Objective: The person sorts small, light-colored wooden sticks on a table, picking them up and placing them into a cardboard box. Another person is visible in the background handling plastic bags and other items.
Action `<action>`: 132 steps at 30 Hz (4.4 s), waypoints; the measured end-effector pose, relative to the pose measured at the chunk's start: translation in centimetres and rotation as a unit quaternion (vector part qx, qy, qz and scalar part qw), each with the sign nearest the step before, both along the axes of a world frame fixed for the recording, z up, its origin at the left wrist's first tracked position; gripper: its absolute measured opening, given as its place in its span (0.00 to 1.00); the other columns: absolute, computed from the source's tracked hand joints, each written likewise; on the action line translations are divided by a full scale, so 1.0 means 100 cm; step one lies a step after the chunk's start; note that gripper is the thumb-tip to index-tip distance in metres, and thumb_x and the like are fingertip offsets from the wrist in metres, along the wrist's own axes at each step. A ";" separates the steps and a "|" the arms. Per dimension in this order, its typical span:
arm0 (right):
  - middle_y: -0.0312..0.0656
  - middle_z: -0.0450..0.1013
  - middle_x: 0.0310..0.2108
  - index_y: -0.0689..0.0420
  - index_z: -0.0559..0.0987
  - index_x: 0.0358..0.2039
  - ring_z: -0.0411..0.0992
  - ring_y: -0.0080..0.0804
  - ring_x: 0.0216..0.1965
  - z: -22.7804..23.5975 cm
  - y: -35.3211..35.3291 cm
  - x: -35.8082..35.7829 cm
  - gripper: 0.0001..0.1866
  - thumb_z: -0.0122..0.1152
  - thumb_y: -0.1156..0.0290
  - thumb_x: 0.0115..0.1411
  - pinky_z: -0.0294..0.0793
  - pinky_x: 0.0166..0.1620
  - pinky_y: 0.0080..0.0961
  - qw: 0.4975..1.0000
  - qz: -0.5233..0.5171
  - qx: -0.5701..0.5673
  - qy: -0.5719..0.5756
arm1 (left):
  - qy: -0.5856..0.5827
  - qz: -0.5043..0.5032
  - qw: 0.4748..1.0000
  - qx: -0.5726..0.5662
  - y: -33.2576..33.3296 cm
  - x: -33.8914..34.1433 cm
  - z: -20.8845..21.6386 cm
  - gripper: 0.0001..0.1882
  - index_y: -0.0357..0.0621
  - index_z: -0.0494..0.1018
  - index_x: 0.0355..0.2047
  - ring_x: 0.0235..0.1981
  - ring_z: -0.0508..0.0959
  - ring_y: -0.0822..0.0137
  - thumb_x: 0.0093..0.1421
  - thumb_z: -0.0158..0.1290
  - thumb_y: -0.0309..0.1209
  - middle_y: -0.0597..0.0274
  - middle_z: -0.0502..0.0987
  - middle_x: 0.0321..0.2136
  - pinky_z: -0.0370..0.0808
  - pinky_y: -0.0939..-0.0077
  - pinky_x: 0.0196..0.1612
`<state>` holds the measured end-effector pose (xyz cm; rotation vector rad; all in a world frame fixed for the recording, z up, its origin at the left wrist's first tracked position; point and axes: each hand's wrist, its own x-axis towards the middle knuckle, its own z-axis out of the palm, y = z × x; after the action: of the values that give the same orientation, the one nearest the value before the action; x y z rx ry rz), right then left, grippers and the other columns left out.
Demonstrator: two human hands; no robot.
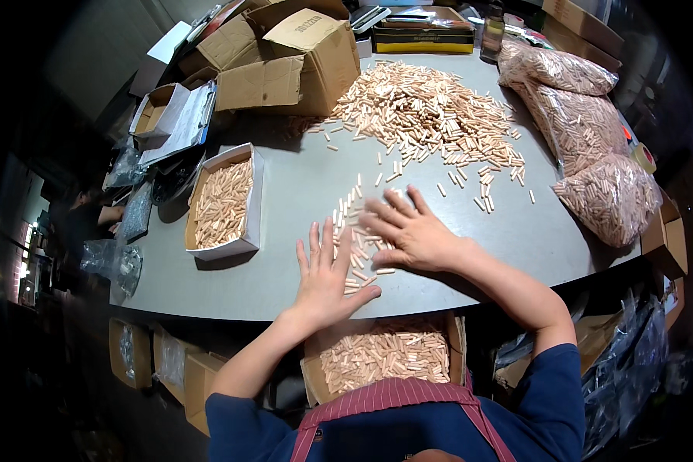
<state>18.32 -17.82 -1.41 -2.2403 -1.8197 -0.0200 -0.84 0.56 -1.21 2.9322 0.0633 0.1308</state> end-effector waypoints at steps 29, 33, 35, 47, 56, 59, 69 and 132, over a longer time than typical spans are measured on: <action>0.57 0.60 0.73 0.61 0.62 0.72 0.56 0.54 0.75 -0.012 -0.015 0.073 0.37 0.46 0.44 0.76 0.39 0.76 0.62 0.962 -0.178 0.159 0.133 | -0.041 -0.199 0.975 0.087 0.024 0.020 0.023 0.51 0.42 0.54 0.77 0.79 0.47 0.43 0.63 0.58 0.58 0.55 0.56 0.77 0.35 0.31 0.76; 0.56 0.59 0.73 0.61 0.63 0.72 0.54 0.54 0.76 -0.013 -0.014 0.075 0.37 0.45 0.43 0.77 0.37 0.77 0.62 0.972 -0.162 0.139 0.102 | -0.024 -0.091 0.995 0.022 0.028 0.019 0.011 0.45 0.43 0.55 0.77 0.79 0.49 0.41 0.70 0.51 0.58 0.51 0.56 0.77 0.34 0.28 0.75; 0.56 0.59 0.73 0.61 0.63 0.72 0.53 0.54 0.76 -0.015 -0.015 0.075 0.38 0.45 0.42 0.76 0.36 0.76 0.63 0.977 -0.163 0.116 0.077 | -0.028 -0.062 0.998 0.001 0.027 0.020 0.007 0.46 0.42 0.55 0.77 0.79 0.47 0.41 0.70 0.51 0.59 0.48 0.54 0.77 0.34 0.29 0.75; 0.51 0.53 0.78 0.57 0.59 0.76 0.45 0.51 0.80 -0.011 -0.011 0.033 0.48 0.40 0.31 0.71 0.28 0.77 0.66 0.999 -0.040 0.006 -0.006 | 0.010 -0.120 0.992 0.031 0.022 0.022 0.023 0.46 0.51 0.58 0.77 0.79 0.47 0.43 0.64 0.58 0.57 0.48 0.52 0.78 0.37 0.36 0.77; 0.57 0.55 0.74 0.57 0.60 0.74 0.53 0.54 0.76 -0.005 -0.011 0.050 0.41 0.49 0.40 0.73 0.40 0.76 0.67 0.991 -0.081 0.107 -0.013 | -0.127 -0.092 0.980 -0.125 0.038 0.023 0.012 0.30 0.45 0.65 0.73 0.77 0.53 0.39 0.73 0.48 0.37 0.46 0.61 0.74 0.43 0.38 0.76; 0.57 0.55 0.74 0.58 0.61 0.74 0.55 0.56 0.75 -0.006 -0.015 0.058 0.40 0.51 0.42 0.73 0.42 0.75 0.70 0.986 -0.095 0.129 0.036 | -0.124 -0.129 0.981 -0.080 0.036 0.021 0.016 0.29 0.46 0.66 0.72 0.76 0.55 0.38 0.73 0.49 0.39 0.47 0.62 0.74 0.45 0.33 0.75; 0.57 0.56 0.73 0.58 0.64 0.72 0.57 0.57 0.73 -0.008 -0.012 0.057 0.39 0.54 0.42 0.72 0.46 0.73 0.71 0.987 -0.090 0.129 0.020 | -0.115 -0.091 0.988 -0.049 0.026 0.021 0.009 0.29 0.37 0.66 0.70 0.75 0.58 0.40 0.69 0.50 0.31 0.45 0.65 0.72 0.46 0.36 0.76; 0.61 0.62 0.70 0.62 0.73 0.62 0.63 0.60 0.69 -0.008 -0.023 0.075 0.31 0.57 0.47 0.73 0.65 0.70 0.44 0.981 -0.075 0.146 0.105 | -0.382 -0.392 0.632 -0.550 0.006 -0.094 0.086 0.11 0.42 0.75 0.31 0.35 0.84 0.60 0.70 0.50 0.32 0.50 0.82 0.37 0.71 0.45 0.56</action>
<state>25.82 -20.16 -2.16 -2.0791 -1.4367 -0.0712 -10.25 1.17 7.36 1.2850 -0.8915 0.8112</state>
